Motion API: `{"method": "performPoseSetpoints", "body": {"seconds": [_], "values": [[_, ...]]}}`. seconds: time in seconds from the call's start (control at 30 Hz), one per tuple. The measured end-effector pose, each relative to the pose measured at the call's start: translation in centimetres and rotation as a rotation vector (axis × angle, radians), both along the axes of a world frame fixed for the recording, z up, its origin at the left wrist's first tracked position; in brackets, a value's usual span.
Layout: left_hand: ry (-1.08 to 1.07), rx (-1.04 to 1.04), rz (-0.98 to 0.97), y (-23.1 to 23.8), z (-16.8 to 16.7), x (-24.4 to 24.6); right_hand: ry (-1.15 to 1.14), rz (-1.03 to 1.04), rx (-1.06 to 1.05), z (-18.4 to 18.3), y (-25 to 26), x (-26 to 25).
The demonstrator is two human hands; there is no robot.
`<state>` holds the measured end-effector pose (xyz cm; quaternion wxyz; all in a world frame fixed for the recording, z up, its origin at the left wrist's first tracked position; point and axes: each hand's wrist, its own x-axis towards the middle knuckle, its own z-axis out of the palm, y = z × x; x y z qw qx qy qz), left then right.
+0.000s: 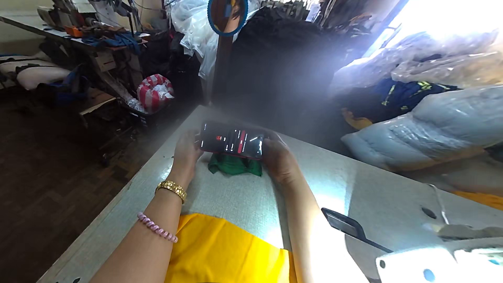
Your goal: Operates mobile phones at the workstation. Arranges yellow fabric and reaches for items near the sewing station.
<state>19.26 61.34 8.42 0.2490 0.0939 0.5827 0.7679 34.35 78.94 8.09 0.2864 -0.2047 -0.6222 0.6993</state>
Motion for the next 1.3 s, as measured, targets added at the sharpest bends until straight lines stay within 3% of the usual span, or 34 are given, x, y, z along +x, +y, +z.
{"method": "performPoseSetpoints", "body": {"seconds": [1.3], "values": [[-0.009, 0.001, 0.005, 0.1, -0.14, -0.19, -0.021, -0.012, 0.0, 0.15, -0.17, 0.04]]}}
